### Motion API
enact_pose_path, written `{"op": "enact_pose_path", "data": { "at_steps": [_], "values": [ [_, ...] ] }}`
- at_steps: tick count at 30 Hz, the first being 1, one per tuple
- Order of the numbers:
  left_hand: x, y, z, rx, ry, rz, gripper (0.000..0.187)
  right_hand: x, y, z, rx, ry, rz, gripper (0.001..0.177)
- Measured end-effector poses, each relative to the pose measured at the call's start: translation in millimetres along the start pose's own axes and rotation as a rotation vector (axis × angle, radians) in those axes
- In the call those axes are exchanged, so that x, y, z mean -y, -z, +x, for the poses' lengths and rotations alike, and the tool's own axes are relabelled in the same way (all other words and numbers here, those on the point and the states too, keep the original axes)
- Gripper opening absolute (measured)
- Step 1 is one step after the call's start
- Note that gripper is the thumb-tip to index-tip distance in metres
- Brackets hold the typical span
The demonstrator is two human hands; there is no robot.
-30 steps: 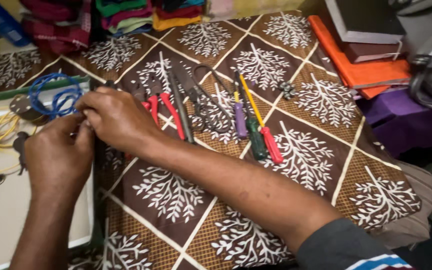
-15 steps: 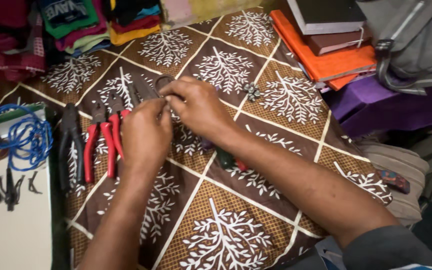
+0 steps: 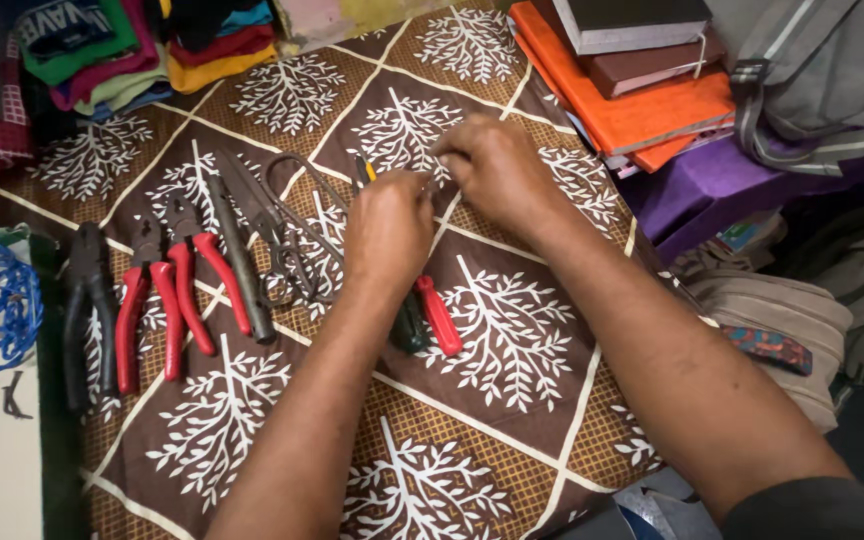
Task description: The person assembles small electrical components on a patterned tablecloth. They use pliers and screwdrivers to manipulate wires and a cylindrical component, then place the assembled parts into a shallow tray.
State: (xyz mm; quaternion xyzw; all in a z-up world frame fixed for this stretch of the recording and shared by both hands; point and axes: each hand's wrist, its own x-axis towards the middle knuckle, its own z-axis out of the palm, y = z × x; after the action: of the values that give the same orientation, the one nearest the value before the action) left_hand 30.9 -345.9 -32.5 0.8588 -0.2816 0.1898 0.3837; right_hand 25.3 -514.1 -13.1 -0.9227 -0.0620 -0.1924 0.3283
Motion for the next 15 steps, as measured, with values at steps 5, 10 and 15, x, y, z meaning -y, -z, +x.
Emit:
{"op": "enact_pose_path", "data": {
  "at_steps": [5,10,15],
  "values": [
    [-3.2,-19.0,7.1,0.044,-0.036,0.036,0.018,-25.4,11.5,-3.0,0.029,0.058,-0.184,0.017],
    [-4.5,-32.2,11.7,0.096,-0.032,0.038,0.016,-44.4,7.6,-3.2,0.117,0.076,-0.172,0.025],
    [-3.4,-43.6,13.2,0.075,-0.067,0.022,0.021,-50.1,8.2,-1.0,0.165,0.037,-0.149,0.031]
  ]
}}
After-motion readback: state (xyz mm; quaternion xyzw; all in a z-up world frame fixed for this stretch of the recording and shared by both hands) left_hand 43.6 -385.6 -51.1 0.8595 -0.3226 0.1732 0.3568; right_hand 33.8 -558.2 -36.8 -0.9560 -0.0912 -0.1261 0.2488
